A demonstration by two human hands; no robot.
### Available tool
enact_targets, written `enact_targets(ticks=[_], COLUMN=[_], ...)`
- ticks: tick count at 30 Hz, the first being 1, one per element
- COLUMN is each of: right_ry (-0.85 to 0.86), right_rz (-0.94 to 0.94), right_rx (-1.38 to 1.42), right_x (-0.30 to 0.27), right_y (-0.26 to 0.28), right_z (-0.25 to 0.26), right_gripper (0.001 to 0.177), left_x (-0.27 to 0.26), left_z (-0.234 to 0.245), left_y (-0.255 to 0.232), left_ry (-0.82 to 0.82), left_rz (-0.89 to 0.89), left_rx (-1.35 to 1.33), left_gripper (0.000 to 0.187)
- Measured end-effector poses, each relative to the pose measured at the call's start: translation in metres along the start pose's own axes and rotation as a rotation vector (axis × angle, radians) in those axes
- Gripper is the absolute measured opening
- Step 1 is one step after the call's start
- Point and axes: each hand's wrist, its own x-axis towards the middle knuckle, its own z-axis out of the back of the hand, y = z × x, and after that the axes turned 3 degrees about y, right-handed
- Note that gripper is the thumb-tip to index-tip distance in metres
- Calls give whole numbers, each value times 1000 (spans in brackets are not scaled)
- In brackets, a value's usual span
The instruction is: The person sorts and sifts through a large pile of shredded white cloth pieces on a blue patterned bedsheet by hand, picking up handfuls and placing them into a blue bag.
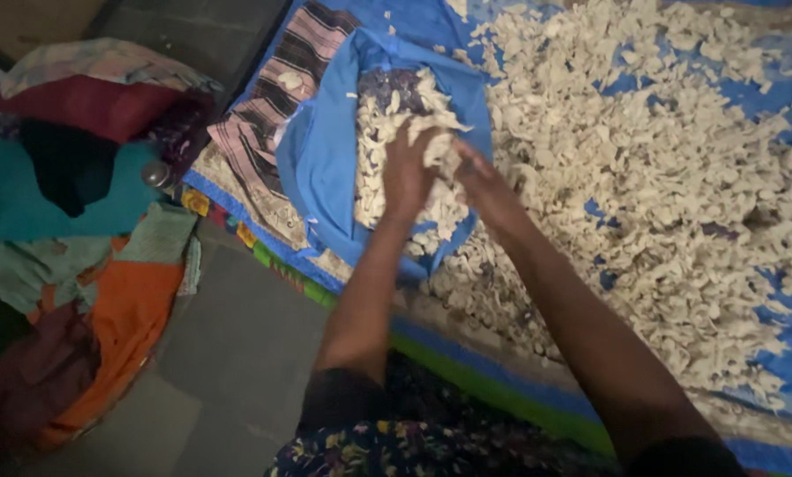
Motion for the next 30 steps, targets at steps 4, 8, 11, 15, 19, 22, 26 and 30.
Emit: enact_targets(ticks=[4, 8, 11, 15, 19, 22, 26, 30], right_ry=[64, 84, 70, -32, -45, 48, 108, 87], right_rz=[-56, -31, 40, 347, 529, 402, 578, 494], right_rx=[-113, -178, -310, -723, -1144, -1268, -1501, -1656], right_x=[0, 17, 32, 45, 61, 68, 73, 120], right_y=[-18, -42, -41, -25, -18, -24, -43, -49], right_z=[-3, 10, 11, -4, -24, -37, -28, -2], right_gripper=[52, 43, 41, 48, 64, 69, 64, 50], left_x=[18, 36, 50, 42, 30, 25, 44, 63], left_z=[9, 19, 24, -2, -2, 22, 31, 25], left_y=[66, 122, 158, 160, 114, 94, 121, 189], left_ry=[95, -156, -116, -67, 402, 500, 441, 332], left_rz=[-46, -24, 117, 77, -235, -146, -14, 77], left_rx=[370, 383, 374, 284, 372, 290, 372, 407], left_gripper=[84, 75, 69, 71, 44, 60, 67, 61])
